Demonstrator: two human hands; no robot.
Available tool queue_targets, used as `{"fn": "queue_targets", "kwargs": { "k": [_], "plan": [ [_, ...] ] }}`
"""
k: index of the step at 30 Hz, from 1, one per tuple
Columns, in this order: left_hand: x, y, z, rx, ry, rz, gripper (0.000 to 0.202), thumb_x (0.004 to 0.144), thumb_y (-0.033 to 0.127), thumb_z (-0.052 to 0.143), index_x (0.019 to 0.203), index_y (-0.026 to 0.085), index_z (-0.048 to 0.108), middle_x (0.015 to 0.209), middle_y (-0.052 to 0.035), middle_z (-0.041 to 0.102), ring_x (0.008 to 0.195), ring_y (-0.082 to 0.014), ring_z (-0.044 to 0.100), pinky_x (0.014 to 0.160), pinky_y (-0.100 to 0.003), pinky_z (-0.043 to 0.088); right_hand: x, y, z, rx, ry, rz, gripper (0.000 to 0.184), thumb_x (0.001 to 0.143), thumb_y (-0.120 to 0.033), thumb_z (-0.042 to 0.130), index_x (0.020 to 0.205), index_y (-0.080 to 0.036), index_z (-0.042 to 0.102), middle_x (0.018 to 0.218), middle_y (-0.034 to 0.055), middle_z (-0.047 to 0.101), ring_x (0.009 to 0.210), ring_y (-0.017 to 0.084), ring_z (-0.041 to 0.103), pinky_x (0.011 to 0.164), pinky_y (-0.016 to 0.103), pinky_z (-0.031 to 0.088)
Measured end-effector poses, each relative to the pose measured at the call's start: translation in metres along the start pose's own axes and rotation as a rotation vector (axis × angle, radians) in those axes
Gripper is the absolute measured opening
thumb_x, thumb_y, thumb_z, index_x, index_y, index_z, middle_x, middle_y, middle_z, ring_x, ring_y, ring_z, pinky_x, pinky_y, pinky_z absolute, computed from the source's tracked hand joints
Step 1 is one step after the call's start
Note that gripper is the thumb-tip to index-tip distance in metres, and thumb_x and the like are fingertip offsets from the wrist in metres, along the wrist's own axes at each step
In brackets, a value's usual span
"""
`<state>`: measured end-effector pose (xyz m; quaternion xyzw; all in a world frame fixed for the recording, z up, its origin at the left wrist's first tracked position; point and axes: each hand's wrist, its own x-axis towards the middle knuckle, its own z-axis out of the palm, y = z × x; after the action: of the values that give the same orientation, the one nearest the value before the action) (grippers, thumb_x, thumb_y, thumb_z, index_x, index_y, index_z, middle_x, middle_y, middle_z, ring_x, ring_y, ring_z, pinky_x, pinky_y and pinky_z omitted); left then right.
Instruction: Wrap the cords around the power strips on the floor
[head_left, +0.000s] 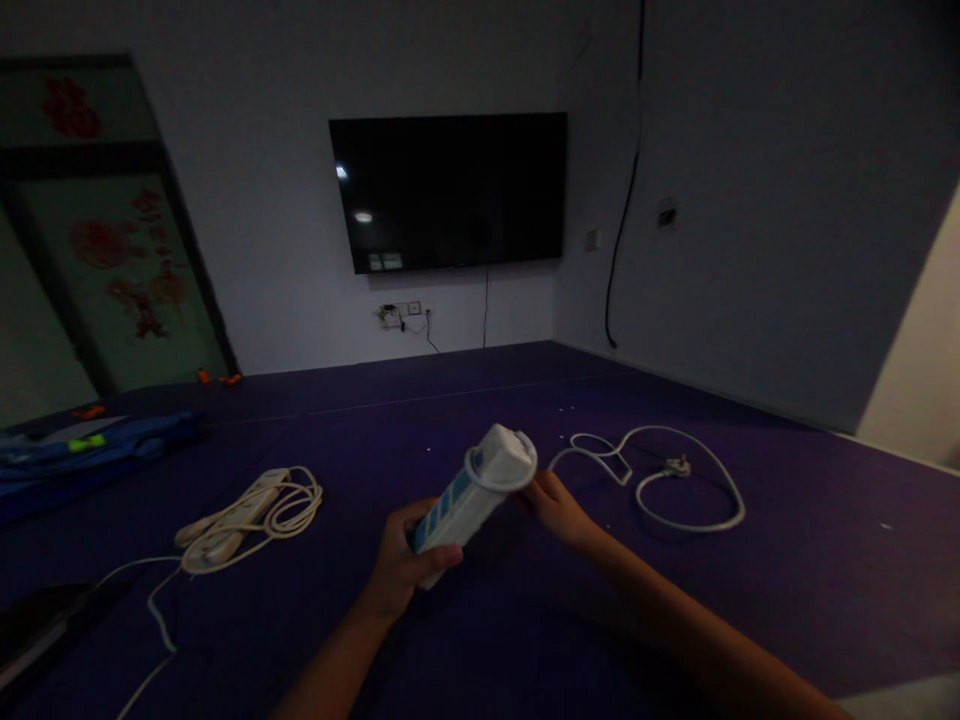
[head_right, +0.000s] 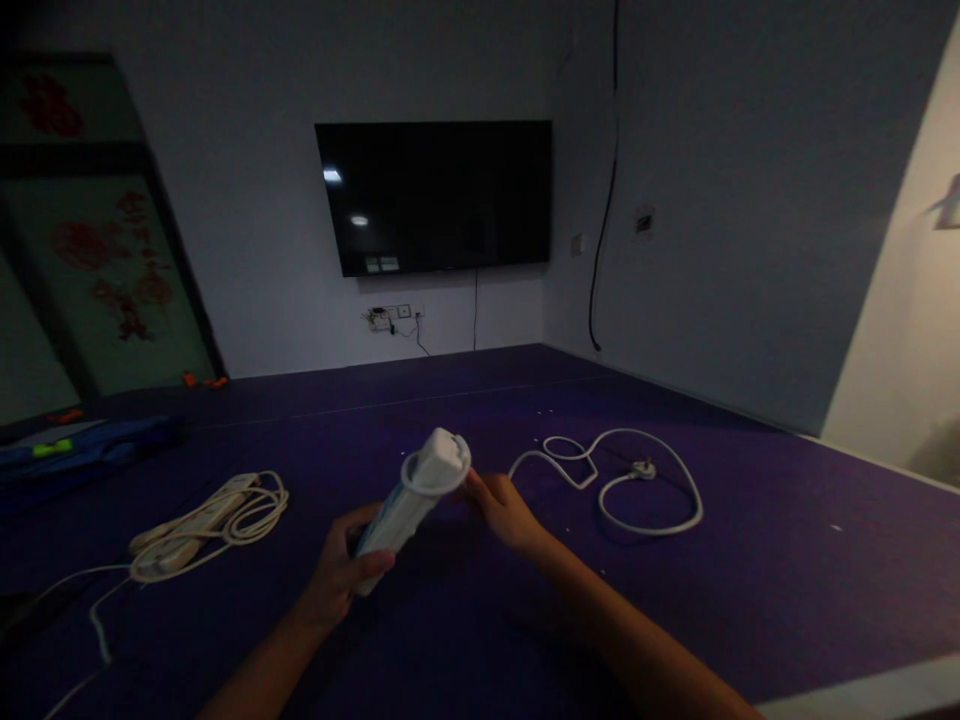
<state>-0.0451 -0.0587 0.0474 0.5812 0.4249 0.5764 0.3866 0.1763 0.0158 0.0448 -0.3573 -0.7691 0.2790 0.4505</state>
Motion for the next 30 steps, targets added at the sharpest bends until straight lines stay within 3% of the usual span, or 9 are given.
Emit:
{"fn": "queue_targets", "kwargs": {
  "k": [6,9,13,16,21,30],
  "plan": [
    [0.015,0.005,-0.004,-0.005,0.223,-0.057,0.047,0.052,0.045,0.076,0.085,0.012,0.069,0.076,-0.0045,0.07,0.07,-0.0203,0.063,0.063,-0.029,0.049,-0.004,-0.017,0.008,-0.214,-0.1,-0.105,0.041,0.093,-0.043,0.033,0.092,-0.017,0.064,0.071,0.003,0.063,0.061,0.014,0.056,0.056,0.023,0.041],
    [0.015,0.004,-0.002,0.128,0.273,-0.016,0.042,0.053,0.044,0.076,0.081,0.013,0.069,0.074,-0.0043,0.07,0.068,-0.0204,0.064,0.062,-0.029,0.049,-0.008,-0.019,0.013,-0.355,-0.159,-0.099,0.03,0.093,-0.031,0.035,0.094,-0.018,0.062,0.078,0.0046,0.066,0.067,0.016,0.061,0.06,0.024,0.043],
    [0.012,0.002,0.0,0.372,0.309,0.015,0.039,0.057,0.048,0.073,0.078,0.015,0.067,0.067,-0.0028,0.069,0.06,-0.0184,0.062,0.055,-0.027,0.047,-0.009,-0.018,0.016,-0.576,-0.181,-0.056,0.029,0.091,-0.022,0.035,0.102,-0.017,0.061,0.087,0.0083,0.068,0.076,0.019,0.065,0.064,0.026,0.044],
    [0.011,-0.001,-0.002,0.603,0.309,0.02,0.037,0.062,0.053,0.068,0.073,0.017,0.065,0.062,-0.0018,0.066,0.055,-0.0171,0.06,0.051,-0.025,0.042,-0.009,-0.018,0.017,-0.678,-0.209,-0.045,0.032,0.091,-0.021,0.035,0.113,-0.016,0.058,0.097,0.0106,0.069,0.082,0.021,0.066,0.068,0.026,0.046],
    [0.015,-0.006,-0.005,0.986,0.356,0.098,0.036,0.067,0.051,0.063,0.086,0.019,0.064,0.079,-0.0047,0.067,0.071,-0.0201,0.063,0.06,-0.026,0.042,-0.008,-0.022,0.015,-0.759,-0.244,0.002,0.033,0.091,-0.024,0.036,0.114,-0.017,0.059,0.103,0.0112,0.068,0.087,0.021,0.066,0.072,0.026,0.046],
    [0.021,-0.018,-0.008,1.25,0.355,0.2,0.046,0.073,0.048,0.06,0.107,0.017,0.057,0.098,-0.0096,0.064,0.087,-0.0246,0.062,0.071,-0.031,0.047,-0.008,-0.027,0.013,-0.875,-0.244,0.033,0.029,0.091,-0.023,0.037,0.104,-0.019,0.063,0.096,0.01,0.069,0.081,0.021,0.067,0.064,0.025,0.044]
  ]
}}
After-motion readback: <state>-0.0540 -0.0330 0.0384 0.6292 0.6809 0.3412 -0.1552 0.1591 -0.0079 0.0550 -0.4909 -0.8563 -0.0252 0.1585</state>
